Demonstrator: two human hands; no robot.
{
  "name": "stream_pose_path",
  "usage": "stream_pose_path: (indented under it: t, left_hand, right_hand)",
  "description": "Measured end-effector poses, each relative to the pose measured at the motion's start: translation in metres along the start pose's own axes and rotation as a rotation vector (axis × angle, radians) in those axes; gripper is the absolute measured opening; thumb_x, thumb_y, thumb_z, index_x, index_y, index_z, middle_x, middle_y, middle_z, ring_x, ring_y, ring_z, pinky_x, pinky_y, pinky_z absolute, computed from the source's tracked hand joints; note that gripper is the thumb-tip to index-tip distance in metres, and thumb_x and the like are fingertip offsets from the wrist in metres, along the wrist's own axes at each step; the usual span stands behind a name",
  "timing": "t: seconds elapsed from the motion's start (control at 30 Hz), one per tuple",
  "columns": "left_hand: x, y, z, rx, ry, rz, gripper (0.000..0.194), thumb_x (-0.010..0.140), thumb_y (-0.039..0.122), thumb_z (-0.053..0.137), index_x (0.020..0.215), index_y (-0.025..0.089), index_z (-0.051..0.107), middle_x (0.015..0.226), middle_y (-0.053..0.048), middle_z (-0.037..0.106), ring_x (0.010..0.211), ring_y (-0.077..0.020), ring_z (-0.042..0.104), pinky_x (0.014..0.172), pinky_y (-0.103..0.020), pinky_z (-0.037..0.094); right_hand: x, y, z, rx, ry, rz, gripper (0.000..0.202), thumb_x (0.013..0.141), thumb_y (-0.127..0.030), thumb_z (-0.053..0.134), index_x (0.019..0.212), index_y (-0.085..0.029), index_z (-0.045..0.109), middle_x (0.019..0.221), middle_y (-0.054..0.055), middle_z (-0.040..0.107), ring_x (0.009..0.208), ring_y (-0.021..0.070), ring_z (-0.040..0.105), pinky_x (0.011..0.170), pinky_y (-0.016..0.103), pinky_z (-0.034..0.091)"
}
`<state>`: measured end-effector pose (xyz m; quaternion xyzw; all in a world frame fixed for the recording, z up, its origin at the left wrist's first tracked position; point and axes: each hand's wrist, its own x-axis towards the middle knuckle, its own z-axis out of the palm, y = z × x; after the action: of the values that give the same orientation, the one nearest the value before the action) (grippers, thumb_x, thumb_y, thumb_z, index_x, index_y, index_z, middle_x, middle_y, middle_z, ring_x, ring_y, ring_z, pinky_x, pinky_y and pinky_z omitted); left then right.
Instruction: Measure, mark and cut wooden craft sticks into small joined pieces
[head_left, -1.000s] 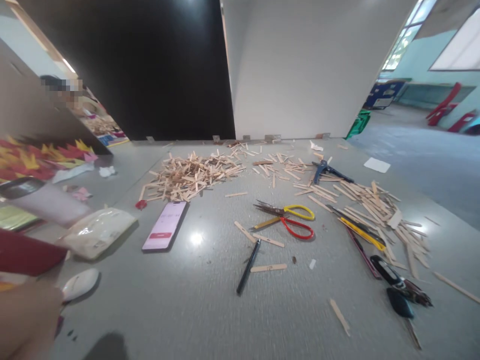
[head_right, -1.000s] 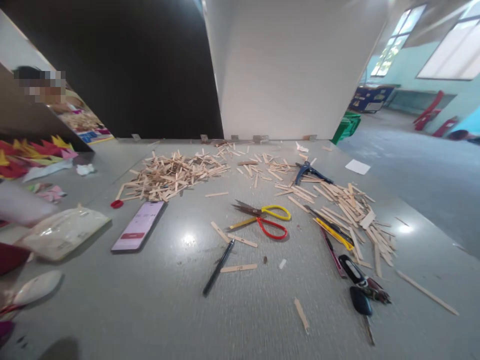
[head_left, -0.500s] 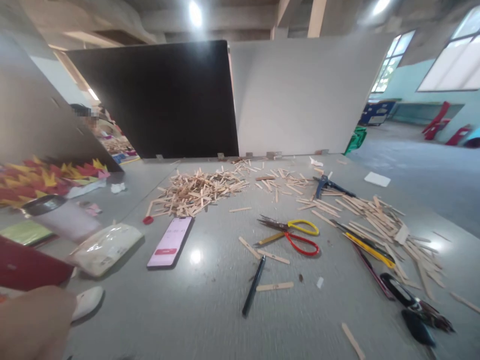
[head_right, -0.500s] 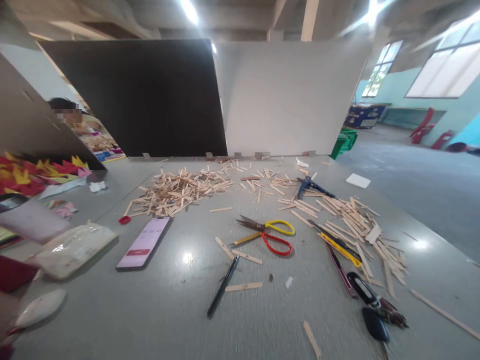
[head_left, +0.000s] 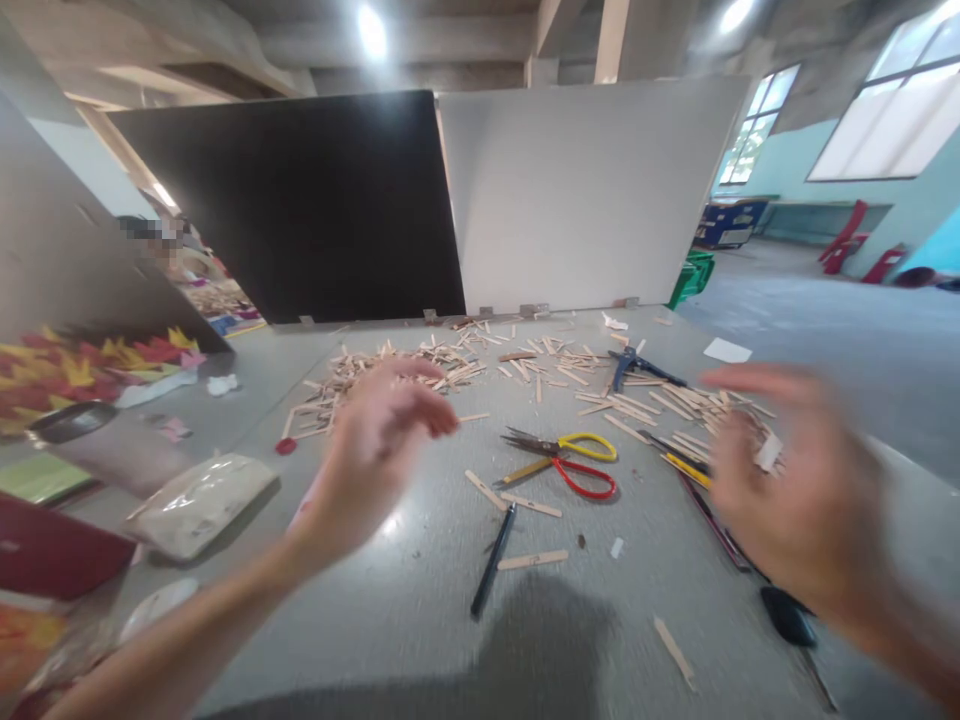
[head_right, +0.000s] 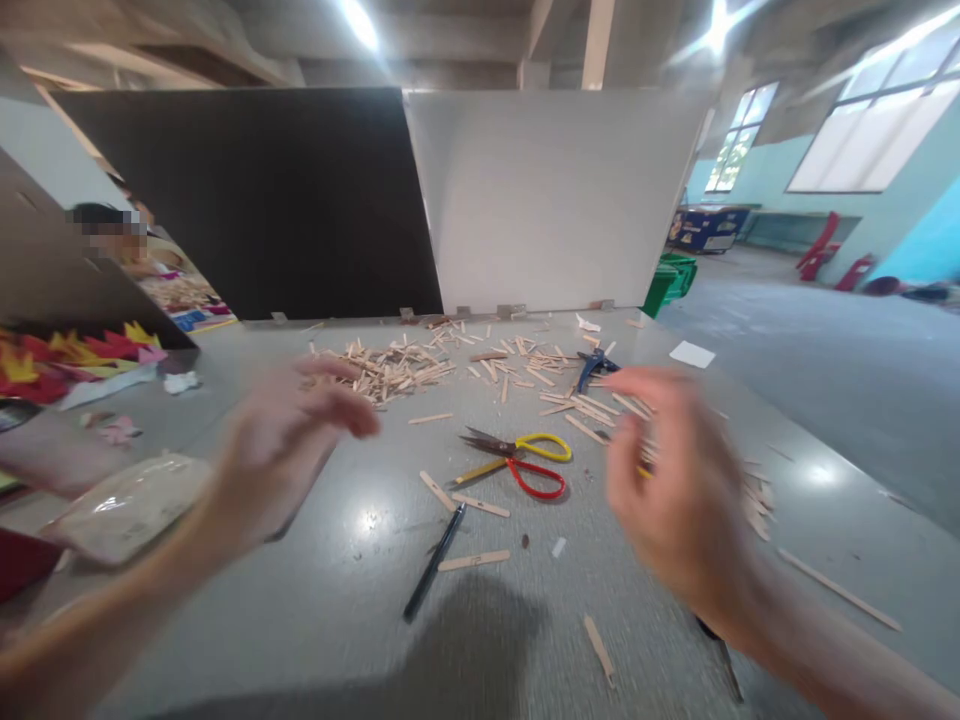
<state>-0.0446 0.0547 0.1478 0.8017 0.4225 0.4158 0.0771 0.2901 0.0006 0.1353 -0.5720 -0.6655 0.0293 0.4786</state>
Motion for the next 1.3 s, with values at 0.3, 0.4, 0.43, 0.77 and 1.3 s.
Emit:
stream_pose_path:
  t: [0.3, 0.4, 0.43, 0.77, 1.3]
  left_hand:
    - [-0.070, 0.005, 0.090, 0.367, -0.871, -0.201, 0.042, 0.106, 0.021, 0.057, 0.148, 0.015, 0.053, 0.102, -0.013, 0.083, 0.094, -0.0322, 0.083, 0.080, -0.039, 0.062]
    - [-0.068, 0.006, 0.088, 0.411, -0.957, -0.198, 0.045, 0.106, 0.012, 0.051, 0.150, 0.018, 0.051, 0.111, -0.014, 0.084, 0.101, -0.0319, 0.084, 0.081, -0.036, 0.061]
    - [-0.067, 0.005, 0.086, 0.410, -0.968, -0.196, 0.047, 0.105, 0.009, 0.049, 0.151, 0.019, 0.051, 0.111, -0.014, 0.084, 0.101, -0.0316, 0.084, 0.081, -0.036, 0.061]
    - [-0.084, -0.011, 0.084, 0.564, -0.661, -0.043, 0.045, 0.101, 0.004, 0.045, 0.140, 0.019, 0.060, 0.095, -0.009, 0.081, 0.088, -0.0272, 0.080, 0.077, -0.035, 0.062]
    - [-0.159, 0.011, 0.095, 0.452, -0.533, 0.470, 0.062, 0.108, 0.014, 0.055, 0.168, 0.009, 0.040, 0.147, -0.025, 0.070, 0.133, -0.0338, 0.070, 0.108, -0.045, 0.057]
  right_hand:
    - [-0.029, 0.061, 0.069, -0.340, -0.675, -0.183, 0.027, 0.103, -0.007, 0.051, 0.099, -0.018, 0.076, 0.101, 0.014, 0.080, 0.093, 0.0292, 0.078, 0.083, 0.041, 0.060]
    - [-0.042, 0.061, 0.076, -0.371, -0.690, -0.228, 0.027, 0.104, -0.008, 0.051, 0.101, -0.017, 0.076, 0.102, 0.015, 0.080, 0.096, 0.0310, 0.077, 0.087, 0.044, 0.060]
    - [-0.044, 0.059, 0.077, -0.396, -0.684, -0.254, 0.027, 0.104, -0.008, 0.051, 0.102, -0.016, 0.077, 0.103, 0.015, 0.080, 0.096, 0.0316, 0.077, 0.088, 0.044, 0.060]
    - [-0.020, 0.046, 0.119, -0.392, -0.681, -0.387, 0.046, 0.102, 0.000, 0.054, 0.141, -0.016, 0.072, 0.154, 0.022, 0.066, 0.142, 0.0348, 0.061, 0.114, 0.052, 0.054]
    - [0.001, 0.031, 0.129, 0.124, -0.305, -0.036, 0.031, 0.117, -0.026, 0.025, 0.118, -0.023, 0.055, 0.100, 0.008, 0.074, 0.087, 0.0218, 0.073, 0.079, 0.034, 0.058]
